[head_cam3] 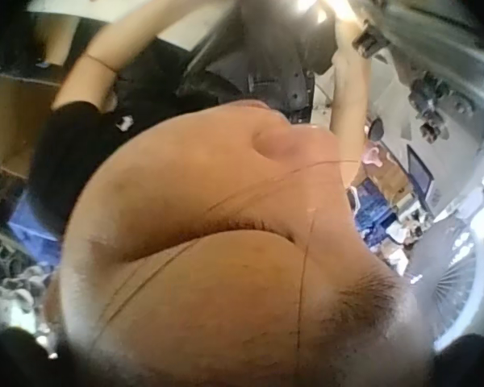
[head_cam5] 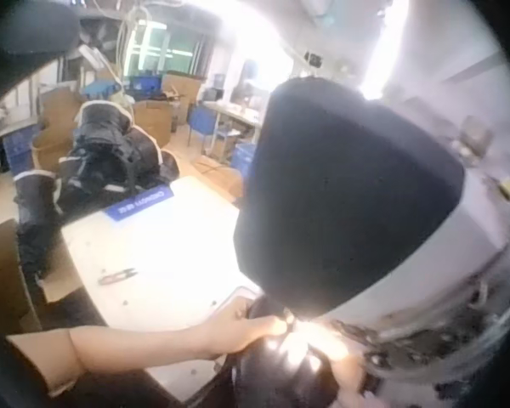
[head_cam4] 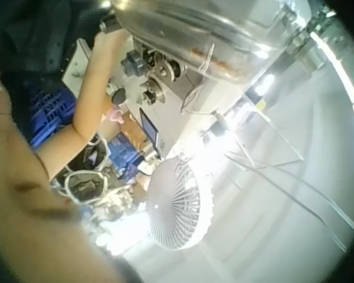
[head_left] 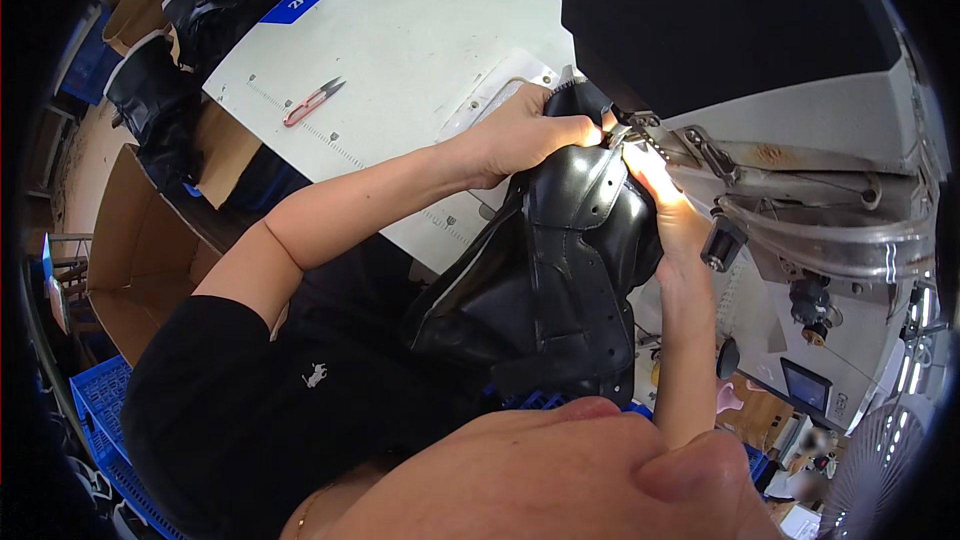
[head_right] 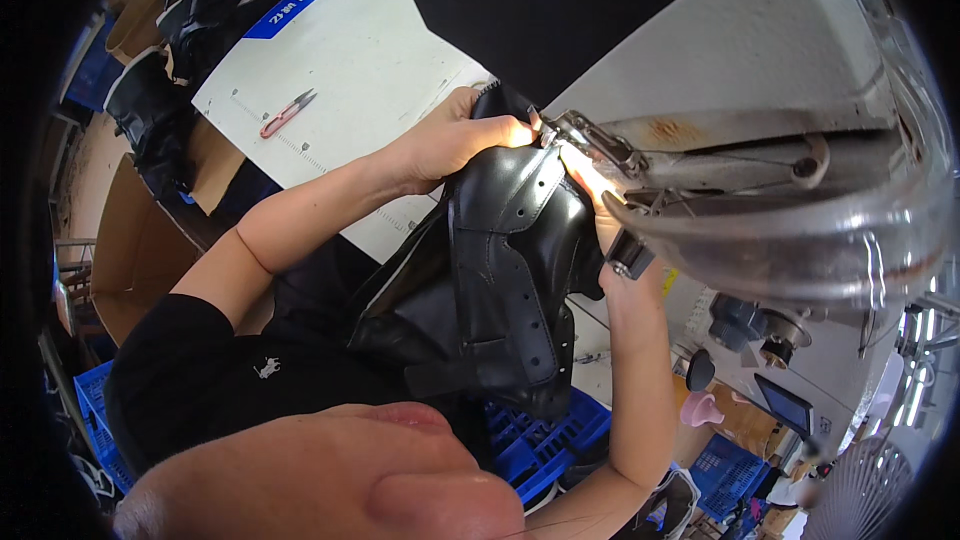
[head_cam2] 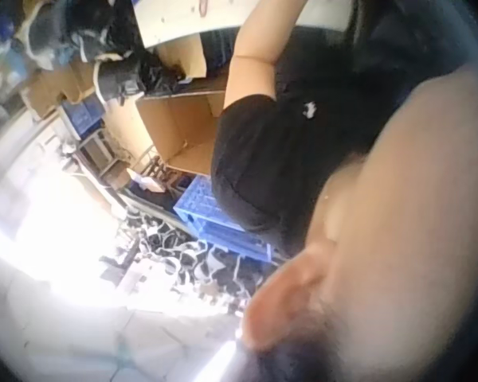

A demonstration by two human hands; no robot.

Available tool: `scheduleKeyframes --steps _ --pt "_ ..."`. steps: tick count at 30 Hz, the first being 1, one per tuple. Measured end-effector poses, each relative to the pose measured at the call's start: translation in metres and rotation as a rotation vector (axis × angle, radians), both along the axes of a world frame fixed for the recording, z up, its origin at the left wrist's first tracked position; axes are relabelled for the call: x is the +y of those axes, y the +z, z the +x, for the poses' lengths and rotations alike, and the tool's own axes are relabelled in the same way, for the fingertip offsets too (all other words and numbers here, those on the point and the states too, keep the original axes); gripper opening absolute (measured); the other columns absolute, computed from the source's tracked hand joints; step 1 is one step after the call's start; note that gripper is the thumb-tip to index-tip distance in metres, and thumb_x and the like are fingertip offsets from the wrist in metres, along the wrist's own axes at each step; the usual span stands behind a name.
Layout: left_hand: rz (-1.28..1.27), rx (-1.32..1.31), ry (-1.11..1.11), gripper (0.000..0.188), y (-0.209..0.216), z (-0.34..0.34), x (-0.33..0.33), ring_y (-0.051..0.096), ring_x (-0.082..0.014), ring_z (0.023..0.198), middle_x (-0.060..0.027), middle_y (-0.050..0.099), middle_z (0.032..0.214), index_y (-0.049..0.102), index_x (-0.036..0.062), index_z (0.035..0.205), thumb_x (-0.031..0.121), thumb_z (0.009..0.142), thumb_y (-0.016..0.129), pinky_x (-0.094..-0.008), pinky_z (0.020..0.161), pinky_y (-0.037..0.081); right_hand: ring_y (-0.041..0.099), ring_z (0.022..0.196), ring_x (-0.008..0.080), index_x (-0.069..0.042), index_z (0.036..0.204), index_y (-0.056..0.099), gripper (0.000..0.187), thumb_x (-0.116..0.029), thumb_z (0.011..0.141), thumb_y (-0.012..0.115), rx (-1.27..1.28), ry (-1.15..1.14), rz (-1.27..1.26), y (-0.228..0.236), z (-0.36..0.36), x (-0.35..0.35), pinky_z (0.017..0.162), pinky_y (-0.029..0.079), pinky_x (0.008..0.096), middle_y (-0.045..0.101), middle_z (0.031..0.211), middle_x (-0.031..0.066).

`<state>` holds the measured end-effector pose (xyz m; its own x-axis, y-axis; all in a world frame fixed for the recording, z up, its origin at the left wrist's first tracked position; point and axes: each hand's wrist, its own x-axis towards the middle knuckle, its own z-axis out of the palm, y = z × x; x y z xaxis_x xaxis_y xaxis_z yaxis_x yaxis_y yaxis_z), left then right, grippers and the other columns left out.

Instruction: The person stitches a leather shoe upper using a sewing machine, guiding and rotating the material under the needle, and then lifts the finished shoe upper and moves it aside.

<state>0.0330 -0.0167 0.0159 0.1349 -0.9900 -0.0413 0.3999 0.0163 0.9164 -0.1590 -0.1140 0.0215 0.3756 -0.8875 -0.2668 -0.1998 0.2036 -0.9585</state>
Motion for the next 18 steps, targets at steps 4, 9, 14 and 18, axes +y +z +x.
scheduleKeyframes --steps 4,9,14,18 --pt "-0.021 0.016 0.047 0.015 -0.001 -0.005 0.004 0.057 -0.0065 0.070 0.0002 0.061 0.082 0.064 0.0079 0.092 0.020 0.084 0.059 -0.0220 0.063 0.046 0.056 0.096 0.0133 -0.003 0.107 0.064 0.034 -0.025 0.082 0.069 0.275 -0.012 -0.235 0.032 0.007 0.022 0.085 0.043 0.0269 0.062 0.106 0.0050" --pt "-0.134 -0.072 0.459 0.025 -0.017 -0.032 0.024 0.044 -0.0018 0.058 0.0052 0.050 0.061 0.060 0.0002 0.078 0.022 0.090 0.057 -0.0233 0.050 0.036 0.059 0.093 0.0180 0.004 0.110 0.060 0.037 -0.028 0.093 0.054 0.840 -0.028 -0.501 0.070 -0.050 0.044 0.085 0.042 0.0290 0.065 0.102 0.0151" --pt "-0.327 -0.172 0.405 0.026 -0.040 -0.079 0.038 0.048 -0.0057 0.067 0.0020 0.055 0.071 0.059 -0.0005 0.090 0.026 0.091 0.058 -0.0249 0.058 0.040 0.059 0.093 0.0195 0.006 0.114 0.057 0.038 -0.027 0.097 0.046 0.783 -0.112 -0.774 0.099 -0.122 0.101 0.086 0.042 0.0278 0.064 0.104 0.0164" --pt "-0.361 -0.242 0.225 0.039 -0.042 -0.042 0.039 0.056 -0.0117 0.071 -0.0033 0.062 0.077 0.062 0.0019 0.094 0.040 0.088 0.061 -0.0262 0.062 0.044 0.054 0.075 0.0112 0.003 0.103 0.062 0.036 -0.029 0.098 0.046 0.499 -0.535 -0.623 0.100 -0.151 0.135 0.065 0.042 0.0246 0.062 0.083 0.0065"
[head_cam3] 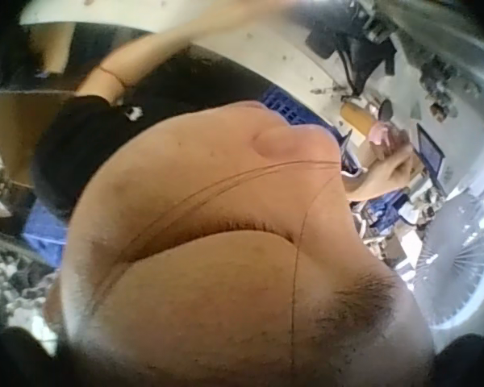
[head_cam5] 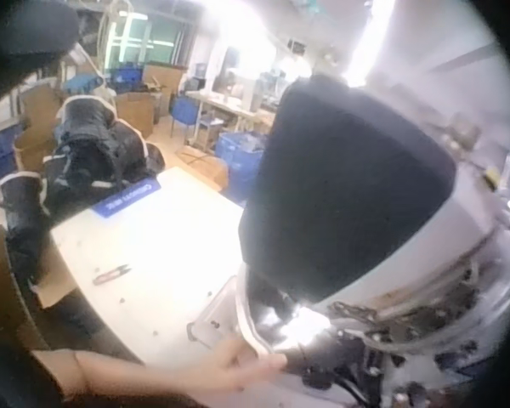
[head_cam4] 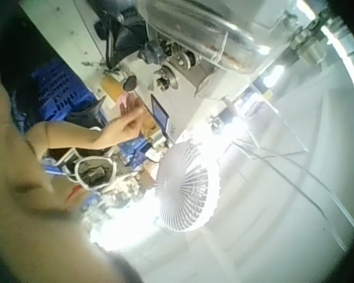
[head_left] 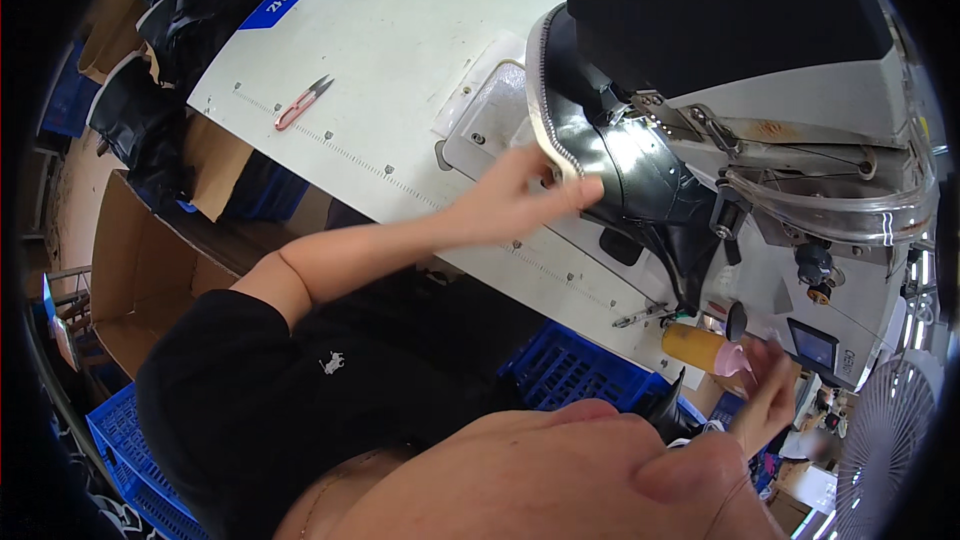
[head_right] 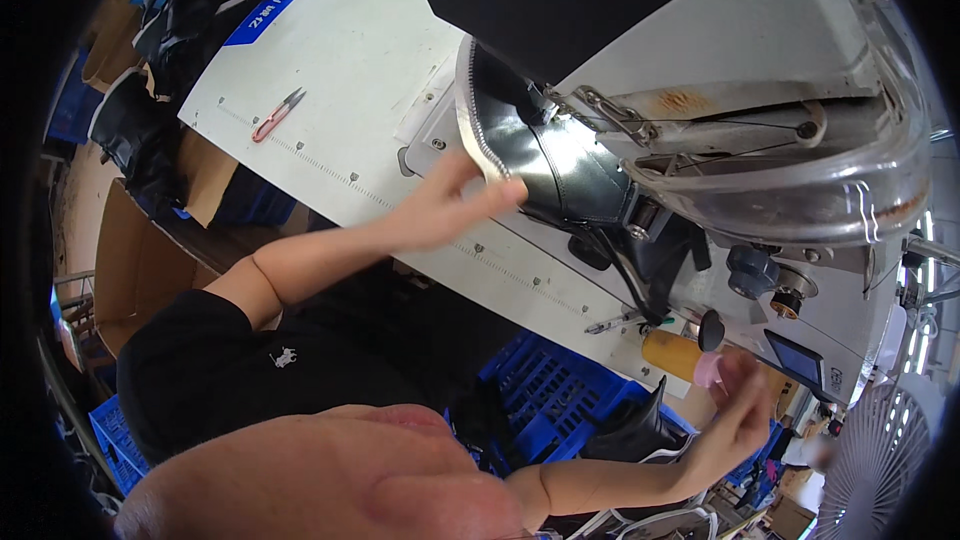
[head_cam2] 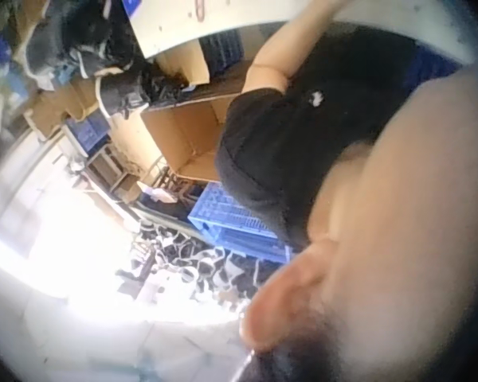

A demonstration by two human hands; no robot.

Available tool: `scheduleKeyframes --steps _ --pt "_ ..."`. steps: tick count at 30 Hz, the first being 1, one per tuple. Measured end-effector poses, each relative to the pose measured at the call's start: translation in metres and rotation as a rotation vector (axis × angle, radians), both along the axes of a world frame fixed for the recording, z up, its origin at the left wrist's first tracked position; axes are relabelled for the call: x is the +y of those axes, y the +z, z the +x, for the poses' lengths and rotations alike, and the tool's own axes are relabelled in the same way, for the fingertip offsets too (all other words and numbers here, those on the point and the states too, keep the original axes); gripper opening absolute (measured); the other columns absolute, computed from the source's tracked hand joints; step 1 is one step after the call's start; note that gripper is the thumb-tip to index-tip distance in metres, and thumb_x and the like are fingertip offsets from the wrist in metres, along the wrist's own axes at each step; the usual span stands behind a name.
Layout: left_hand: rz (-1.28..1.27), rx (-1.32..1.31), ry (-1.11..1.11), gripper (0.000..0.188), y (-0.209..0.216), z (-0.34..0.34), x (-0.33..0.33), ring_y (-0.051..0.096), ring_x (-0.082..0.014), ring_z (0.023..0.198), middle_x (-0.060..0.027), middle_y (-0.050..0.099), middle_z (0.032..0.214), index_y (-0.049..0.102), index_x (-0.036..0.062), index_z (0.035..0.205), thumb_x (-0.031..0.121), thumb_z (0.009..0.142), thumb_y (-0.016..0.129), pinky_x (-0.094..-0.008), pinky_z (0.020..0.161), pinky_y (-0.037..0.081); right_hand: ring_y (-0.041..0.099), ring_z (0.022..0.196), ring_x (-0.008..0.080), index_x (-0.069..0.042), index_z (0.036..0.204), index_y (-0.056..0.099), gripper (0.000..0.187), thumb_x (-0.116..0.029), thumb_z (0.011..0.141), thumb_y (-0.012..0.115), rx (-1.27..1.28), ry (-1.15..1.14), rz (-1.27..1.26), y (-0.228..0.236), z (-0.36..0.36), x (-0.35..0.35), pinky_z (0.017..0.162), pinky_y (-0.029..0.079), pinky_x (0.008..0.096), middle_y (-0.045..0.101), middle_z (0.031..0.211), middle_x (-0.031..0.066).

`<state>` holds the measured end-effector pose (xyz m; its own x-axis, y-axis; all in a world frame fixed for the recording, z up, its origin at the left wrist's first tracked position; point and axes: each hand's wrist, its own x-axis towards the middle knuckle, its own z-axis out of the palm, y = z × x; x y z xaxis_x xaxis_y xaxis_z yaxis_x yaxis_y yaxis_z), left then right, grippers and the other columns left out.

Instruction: The person stitches a leather shoe upper using a sewing machine, guiding and rotating the material under the needle, and then lifts the finished shoe upper and moves it aside.

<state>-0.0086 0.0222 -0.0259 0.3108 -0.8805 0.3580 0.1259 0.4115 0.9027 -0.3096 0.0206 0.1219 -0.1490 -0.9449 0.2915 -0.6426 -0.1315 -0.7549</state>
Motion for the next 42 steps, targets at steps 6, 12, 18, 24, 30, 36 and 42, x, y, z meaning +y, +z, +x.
scheduleKeyframes --steps 6,12,18,24,30,36,42 --pt "0.436 0.208 -0.410 0.042 0.026 0.057 -0.029 0.056 -0.0091 0.074 -0.0031 0.063 0.082 0.063 0.0048 0.108 0.042 0.090 0.056 -0.0248 0.063 0.045 0.052 0.062 0.0083 -0.003 0.090 0.063 0.028 -0.027 0.095 0.049 -0.093 -0.205 -0.159 -0.006 0.038 0.033 0.054 0.038 0.0180 0.059 0.070 0.0033" --pt "-0.041 -0.058 -0.001 0.027 0.011 0.024 -0.022 0.056 -0.0109 0.086 -0.0035 0.062 0.090 0.058 -0.0011 0.111 0.019 0.094 0.053 -0.0283 0.076 0.046 0.024 0.134 0.0420 -0.003 0.141 0.031 0.088 -0.041 0.073 0.072 0.536 0.497 -0.376 -0.100 0.162 -0.028 0.109 0.021 0.0510 0.028 0.146 0.0207" --pt "0.272 0.256 -0.264 0.031 0.025 0.033 -0.010 0.055 -0.0048 0.066 0.0003 0.061 0.084 0.056 0.0090 0.121 0.023 0.094 0.053 -0.0208 0.057 0.045 0.021 0.136 0.0412 -0.004 0.139 0.038 0.064 -0.013 0.078 0.058 0.665 0.404 -0.486 -0.117 0.162 -0.037 0.111 0.017 0.0509 0.030 0.145 0.0195" --pt "0.256 0.132 -0.218 0.033 0.035 0.035 -0.011 0.052 -0.0034 0.057 0.0015 0.061 0.080 0.057 0.0097 0.121 0.027 0.093 0.056 -0.0187 0.048 0.041 0.030 0.133 0.0391 -0.002 0.133 0.045 0.059 -0.008 0.077 0.062 0.455 0.526 -0.283 -0.076 0.138 -0.018 0.110 0.022 0.0474 0.040 0.140 0.0188" --pt "0.160 -0.002 -0.082 0.028 0.014 0.033 -0.022 0.053 -0.0032 0.064 0.0005 0.061 0.083 0.061 0.0076 0.111 0.026 0.091 0.058 -0.0204 0.054 0.043 0.046 0.120 0.0367 0.000 0.121 0.053 0.051 -0.014 0.075 0.072 0.473 0.567 -0.496 -0.075 0.167 -0.014 0.103 0.033 0.0471 0.051 0.126 0.0180" --pt "0.248 0.254 -0.248 0.029 0.007 0.025 -0.029 0.051 -0.0016 0.070 0.0021 0.060 0.087 0.060 0.0087 0.115 0.026 0.092 0.057 -0.0191 0.056 0.040 0.052 0.105 0.0357 -0.003 0.111 0.060 0.049 0.004 0.064 0.049 0.566 0.383 -0.711 -0.122 0.169 -0.052 0.101 0.035 0.0486 0.057 0.105 0.0138" --pt "0.219 0.226 -0.218 0.029 0.012 0.041 -0.021 0.047 -0.0004 0.064 0.0038 0.059 0.086 0.059 0.0104 0.115 0.027 0.091 0.057 -0.0179 0.051 0.035 0.059 0.101 0.0246 -0.004 0.106 0.065 0.038 0.005 0.071 0.054 0.617 0.377 -0.693 -0.102 0.190 -0.036 0.100 0.036 0.0479 0.063 0.098 0.0062"
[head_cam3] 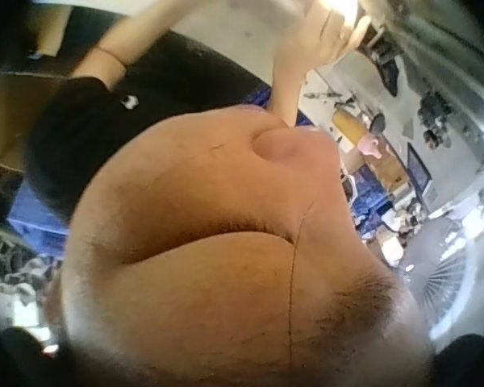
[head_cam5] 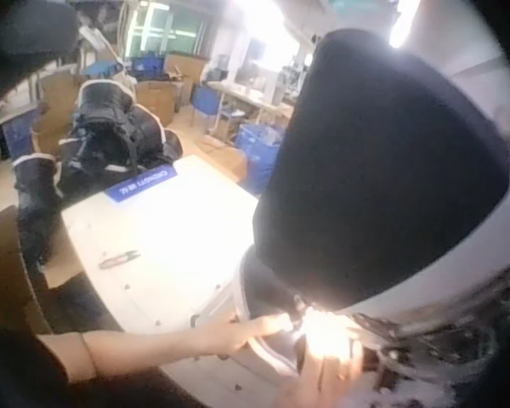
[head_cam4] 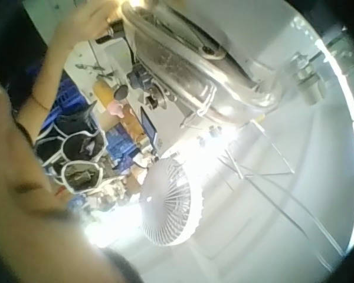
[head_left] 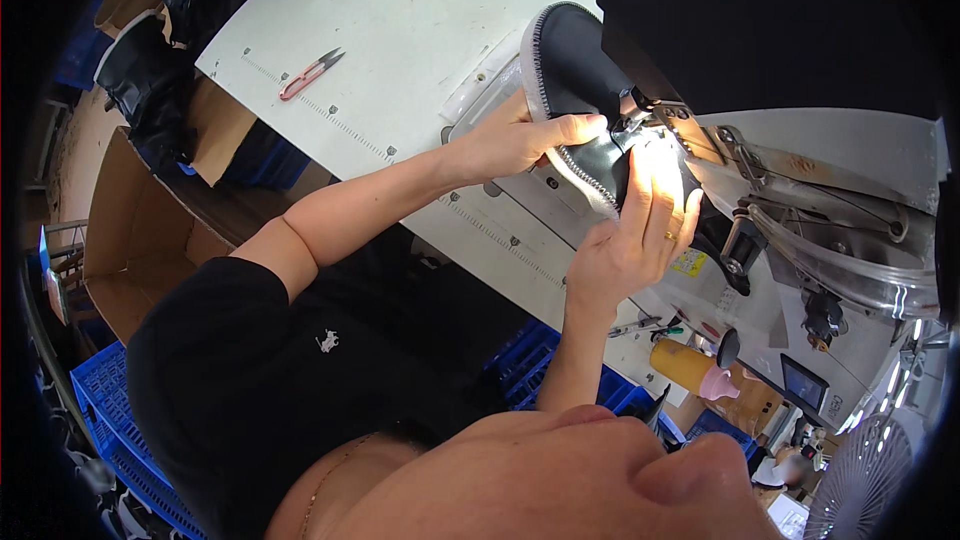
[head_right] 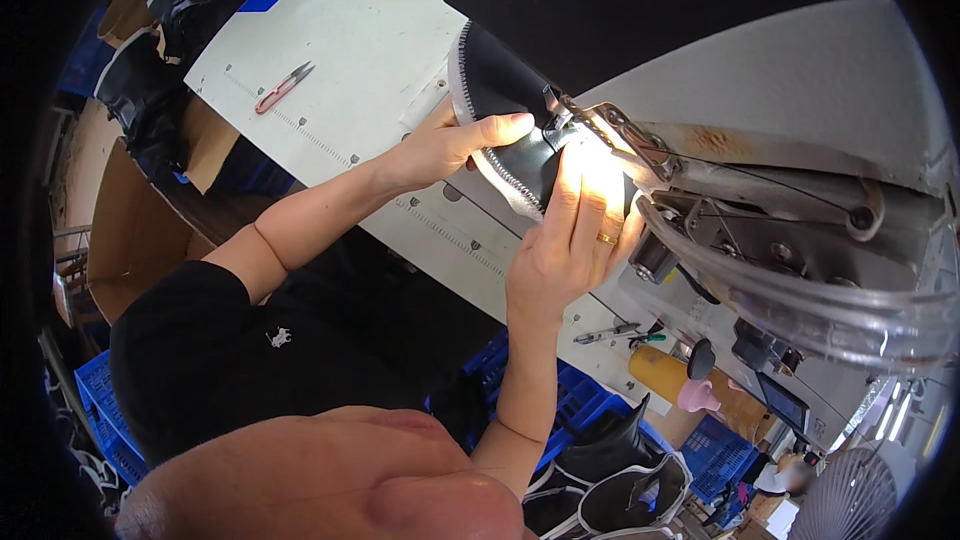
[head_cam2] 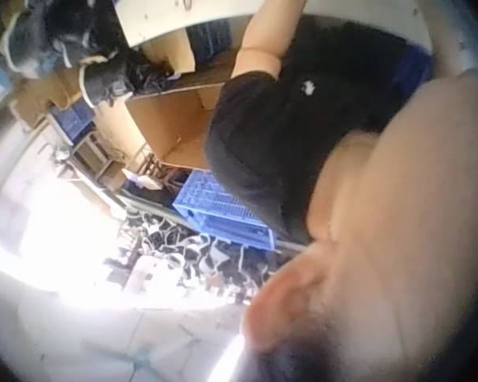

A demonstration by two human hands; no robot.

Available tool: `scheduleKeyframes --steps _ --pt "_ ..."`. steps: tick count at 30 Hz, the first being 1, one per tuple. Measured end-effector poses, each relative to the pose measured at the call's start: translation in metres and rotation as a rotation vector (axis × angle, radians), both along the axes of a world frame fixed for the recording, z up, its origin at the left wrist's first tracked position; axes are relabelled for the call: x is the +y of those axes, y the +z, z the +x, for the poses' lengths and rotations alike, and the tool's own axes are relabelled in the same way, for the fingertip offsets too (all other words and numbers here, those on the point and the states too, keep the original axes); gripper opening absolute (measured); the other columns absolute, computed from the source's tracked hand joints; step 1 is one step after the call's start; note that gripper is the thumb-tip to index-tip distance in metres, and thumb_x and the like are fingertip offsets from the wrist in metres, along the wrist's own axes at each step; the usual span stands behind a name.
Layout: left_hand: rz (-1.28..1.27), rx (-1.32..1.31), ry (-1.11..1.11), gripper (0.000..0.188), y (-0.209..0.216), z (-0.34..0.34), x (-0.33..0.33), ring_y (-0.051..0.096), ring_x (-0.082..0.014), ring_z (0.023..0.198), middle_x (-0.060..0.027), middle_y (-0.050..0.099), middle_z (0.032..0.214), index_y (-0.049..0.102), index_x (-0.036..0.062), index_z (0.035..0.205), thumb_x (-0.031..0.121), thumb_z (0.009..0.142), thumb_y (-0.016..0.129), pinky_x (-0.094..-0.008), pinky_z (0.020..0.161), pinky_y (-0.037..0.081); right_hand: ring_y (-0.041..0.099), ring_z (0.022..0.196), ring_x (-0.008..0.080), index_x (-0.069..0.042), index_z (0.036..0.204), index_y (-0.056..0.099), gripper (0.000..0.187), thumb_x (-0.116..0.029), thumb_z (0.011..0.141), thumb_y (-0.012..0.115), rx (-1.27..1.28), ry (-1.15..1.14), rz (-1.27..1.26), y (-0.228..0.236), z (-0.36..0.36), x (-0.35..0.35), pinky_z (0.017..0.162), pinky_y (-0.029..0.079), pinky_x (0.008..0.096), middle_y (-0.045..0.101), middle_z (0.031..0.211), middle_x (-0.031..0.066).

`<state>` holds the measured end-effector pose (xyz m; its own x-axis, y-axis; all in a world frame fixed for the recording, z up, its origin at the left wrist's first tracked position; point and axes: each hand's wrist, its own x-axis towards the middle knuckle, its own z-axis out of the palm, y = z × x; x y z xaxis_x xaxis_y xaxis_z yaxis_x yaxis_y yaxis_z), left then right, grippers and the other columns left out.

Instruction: The person stitches a leather shoe upper using a sewing machine, guiding and rotating the material under the needle, and then lifts the finished shoe upper and moves it aside.

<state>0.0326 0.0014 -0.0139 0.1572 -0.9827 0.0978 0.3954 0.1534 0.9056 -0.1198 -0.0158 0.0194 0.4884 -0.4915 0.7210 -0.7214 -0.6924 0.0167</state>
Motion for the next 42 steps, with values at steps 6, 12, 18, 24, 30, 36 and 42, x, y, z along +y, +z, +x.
scheduleKeyframes --steps 6,12,18,24,30,36,42 --pt "0.015 0.003 -0.007 0.029 0.000 -0.006 0.000 0.047 -0.0001 0.062 0.0042 0.058 0.083 0.060 0.0086 0.112 0.029 0.091 0.058 -0.0177 0.049 0.034 0.059 0.101 0.0233 -0.004 0.105 0.065 0.033 0.003 0.074 0.054 0.019 -0.027 -0.023 -0.001 -0.003 -0.001 0.098 0.037 0.0461 0.063 0.097 0.0065" --pt "0.027 -0.012 -0.033 0.028 -0.003 -0.008 -0.003 0.055 -0.0043 0.078 0.0009 0.060 0.090 0.060 0.0061 0.108 0.028 0.091 0.058 -0.0210 0.064 0.044 0.059 0.099 0.0235 -0.004 0.104 0.065 0.033 0.004 0.073 0.055 0.030 -0.034 -0.013 0.002 -0.006 -0.001 0.098 0.038 0.0463 0.063 0.096 0.0069" --pt "-0.013 -0.047 0.015 0.029 -0.002 -0.004 -0.002 0.050 -0.0026 0.068 0.0021 0.059 0.084 0.060 0.0062 0.108 0.029 0.091 0.059 -0.0200 0.056 0.039 0.058 0.095 0.0267 -0.009 0.111 0.063 0.051 0.008 0.066 0.048 0.038 -0.033 0.012 0.001 -0.004 -0.002 0.103 0.035 0.0463 0.060 0.098 0.0072" --pt "-0.008 -0.022 -0.017 0.029 0.000 -0.003 -0.002 0.049 -0.0021 0.069 0.0029 0.058 0.086 0.060 0.0064 0.110 0.028 0.091 0.058 -0.0203 0.056 0.038 0.059 0.091 0.0257 -0.009 0.110 0.063 0.050 0.008 0.066 0.047 0.026 -0.011 0.010 0.002 -0.006 -0.003 0.103 0.035 0.0463 0.060 0.095 0.0062" --pt "-0.027 -0.032 0.003 0.029 0.000 -0.006 -0.003 0.047 -0.0009 0.069 0.0033 0.059 0.088 0.060 0.0076 0.113 0.027 0.092 0.056 -0.0193 0.055 0.036 0.057 0.095 0.0260 -0.004 0.105 0.064 0.040 0.007 0.068 0.054 0.034 -0.013 -0.002 0.005 -0.004 0.000 0.099 0.038 0.0477 0.060 0.095 0.0082" --pt "-0.007 -0.042 -0.017 0.032 0.001 -0.005 -0.002 0.046 -0.0007 0.067 0.0028 0.059 0.091 0.059 0.0086 0.118 0.027 0.092 0.056 -0.0188 0.054 0.035 0.056 0.100 0.0266 -0.005 0.108 0.062 0.042 0.007 0.069 0.053 0.040 -0.027 0.040 0.003 -0.009 0.000 0.098 0.038 0.0446 0.059 0.100 0.0071" --pt "-0.006 -0.067 -0.007 0.032 -0.002 -0.002 -0.001 0.049 -0.0010 0.068 0.0027 0.060 0.089 0.060 0.0083 0.115 0.029 0.091 0.056 -0.0186 0.053 0.035 0.058 0.098 0.0271 -0.006 0.113 0.061 0.040 0.002 0.073 0.057 0.026 0.050 0.188 0.011 -0.018 0.004 0.091 0.041 0.0412 0.060 0.105 0.0098"
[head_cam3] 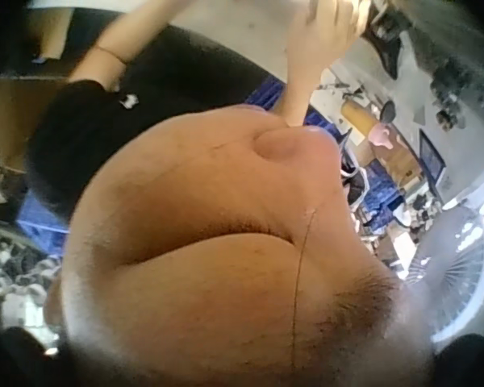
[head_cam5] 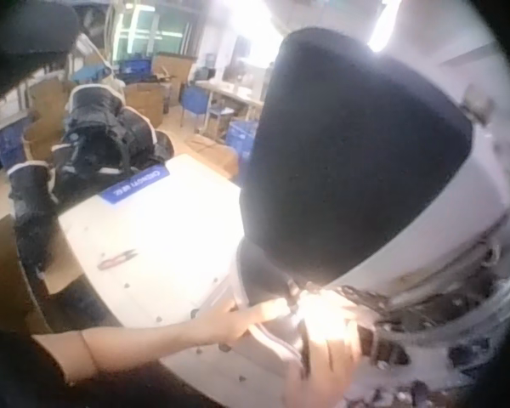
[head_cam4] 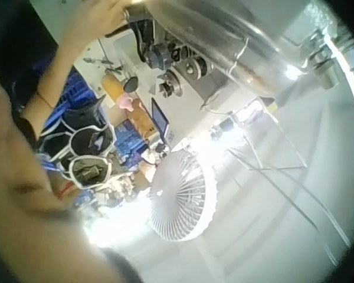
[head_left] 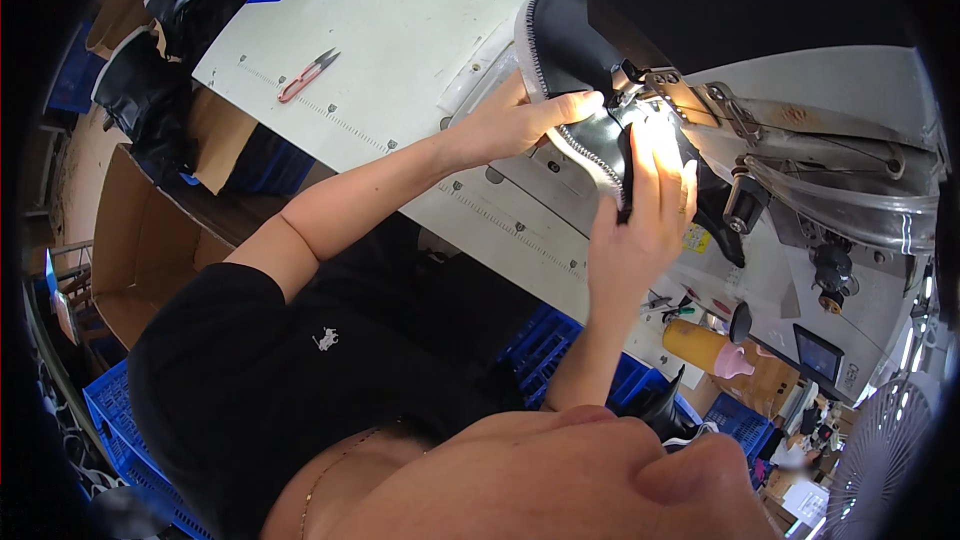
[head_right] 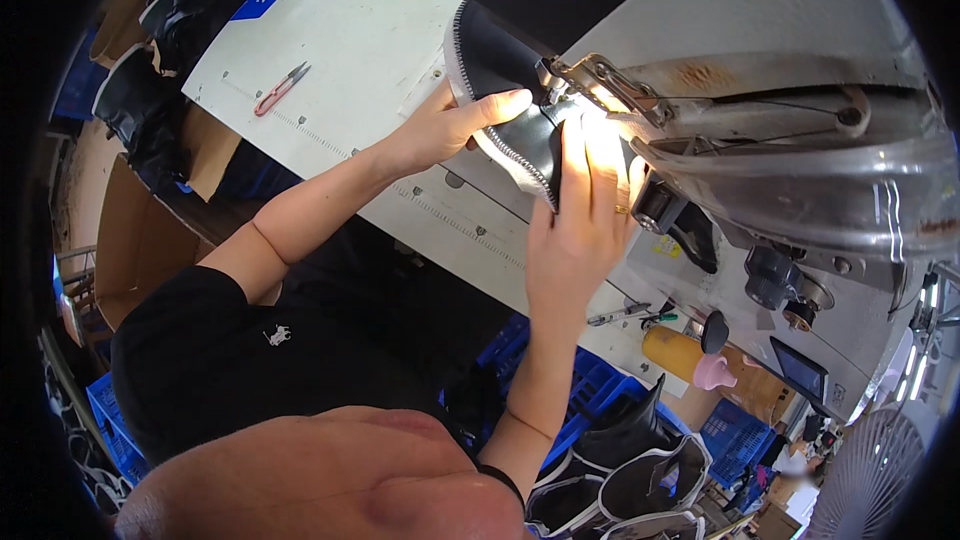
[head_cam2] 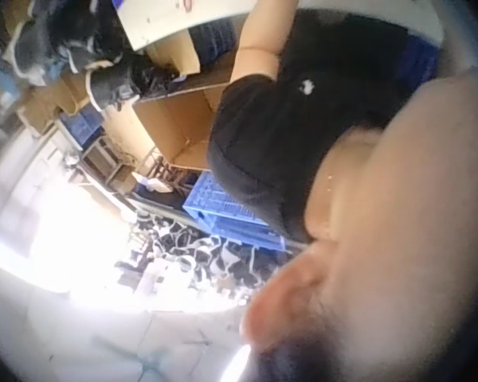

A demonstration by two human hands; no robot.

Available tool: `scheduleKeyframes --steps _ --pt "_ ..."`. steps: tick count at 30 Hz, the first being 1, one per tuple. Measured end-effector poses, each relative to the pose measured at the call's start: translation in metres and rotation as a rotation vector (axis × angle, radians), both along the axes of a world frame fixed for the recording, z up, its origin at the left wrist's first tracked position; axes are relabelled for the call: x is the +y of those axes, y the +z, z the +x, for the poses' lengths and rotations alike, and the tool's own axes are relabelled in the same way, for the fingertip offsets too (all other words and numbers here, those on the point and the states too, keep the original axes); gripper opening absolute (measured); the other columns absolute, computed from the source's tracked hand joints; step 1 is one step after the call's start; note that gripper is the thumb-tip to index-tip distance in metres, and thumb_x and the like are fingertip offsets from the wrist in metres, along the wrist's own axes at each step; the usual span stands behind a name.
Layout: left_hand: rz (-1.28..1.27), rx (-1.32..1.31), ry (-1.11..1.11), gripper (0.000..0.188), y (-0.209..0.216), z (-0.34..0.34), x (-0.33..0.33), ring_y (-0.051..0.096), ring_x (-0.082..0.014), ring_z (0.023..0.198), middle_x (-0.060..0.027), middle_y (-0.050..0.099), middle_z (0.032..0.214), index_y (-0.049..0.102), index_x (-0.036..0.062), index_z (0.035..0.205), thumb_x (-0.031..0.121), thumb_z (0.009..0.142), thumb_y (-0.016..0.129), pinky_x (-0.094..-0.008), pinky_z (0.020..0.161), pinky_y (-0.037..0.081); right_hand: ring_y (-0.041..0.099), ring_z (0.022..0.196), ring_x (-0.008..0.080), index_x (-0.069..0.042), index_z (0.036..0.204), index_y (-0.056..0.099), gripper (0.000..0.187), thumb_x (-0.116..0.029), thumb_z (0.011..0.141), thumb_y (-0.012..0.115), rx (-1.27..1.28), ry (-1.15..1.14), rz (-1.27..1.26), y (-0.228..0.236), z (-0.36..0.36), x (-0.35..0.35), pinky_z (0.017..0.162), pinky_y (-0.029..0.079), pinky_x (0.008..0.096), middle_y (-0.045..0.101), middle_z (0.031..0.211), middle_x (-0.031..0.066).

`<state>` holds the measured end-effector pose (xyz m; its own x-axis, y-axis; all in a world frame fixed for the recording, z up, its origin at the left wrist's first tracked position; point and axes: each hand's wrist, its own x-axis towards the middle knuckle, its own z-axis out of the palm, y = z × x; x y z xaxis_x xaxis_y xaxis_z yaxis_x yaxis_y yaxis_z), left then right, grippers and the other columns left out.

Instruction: The person stitches a leather shoe upper using a sewing machine, guiding and rotating the material under the needle, and then lifts the finished shoe upper and moves it aside.

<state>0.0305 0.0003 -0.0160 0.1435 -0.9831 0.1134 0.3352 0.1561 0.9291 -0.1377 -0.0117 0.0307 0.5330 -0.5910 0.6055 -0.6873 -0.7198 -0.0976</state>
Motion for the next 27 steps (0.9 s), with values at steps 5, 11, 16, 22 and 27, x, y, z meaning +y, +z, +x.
scheduleKeyframes --steps 5,11,16,22,27 --pt "-0.023 0.008 0.090 0.031 0.004 -0.007 -0.002 0.050 -0.0018 0.064 0.0031 0.061 0.080 0.064 0.0081 0.107 0.033 0.090 0.058 -0.0190 0.052 0.035 0.061 0.092 0.0187 0.003 0.100 0.062 0.018 -0.007 0.090 0.052 -0.543 -0.087 0.029 0.022 -0.089 0.012 0.083 0.050 0.0336 0.065 0.107 0.0134" --pt "0.051 -0.096 0.064 0.027 0.006 -0.002 0.001 0.047 -0.0011 0.058 0.0050 0.057 0.070 0.067 0.0099 0.096 0.034 0.089 0.058 -0.0193 0.049 0.032 0.063 0.090 0.0190 0.003 0.102 0.065 0.030 -0.019 0.093 0.049 -0.840 -0.720 -0.562 0.091 -0.283 -0.028 0.078 0.053 0.0292 0.066 0.101 0.0123" --pt "0.034 -0.060 0.020 0.030 0.003 -0.007 -0.004 0.049 -0.0021 0.062 0.0037 0.058 0.077 0.063 0.0108 0.107 0.034 0.089 0.058 -0.0197 0.051 0.035 0.061 0.096 0.0221 0.003 0.108 0.062 0.031 -0.022 0.092 0.052 -1.095 -0.777 -0.218 0.175 -0.512 -0.129 0.085 0.050 0.0322 0.064 0.107 0.0123" --pt "0.057 -0.088 0.015 0.037 0.011 0.001 0.006 0.054 -0.0052 0.077 -0.0002 0.060 0.093 0.058 0.0124 0.120 0.033 0.090 0.056 -0.0215 0.061 0.043 0.059 0.096 0.0214 0.002 0.113 0.058 0.034 -0.024 0.091 0.054 -1.295 -0.429 -0.005 0.136 -0.516 -0.136 0.086 0.049 0.0328 0.063 0.109 0.0118" --pt "0.045 -0.085 -0.020 0.037 0.015 -0.001 0.004 0.055 -0.0057 0.081 -0.0009 0.060 0.096 0.057 0.0126 0.122 0.032 0.091 0.056 -0.0215 0.065 0.044 0.058 0.096 0.0207 0.001 0.118 0.054 0.038 -0.026 0.091 0.055 -1.410 -0.162 0.098 0.137 -0.505 -0.151 0.087 0.048 0.0334 0.061 0.110 0.0114"
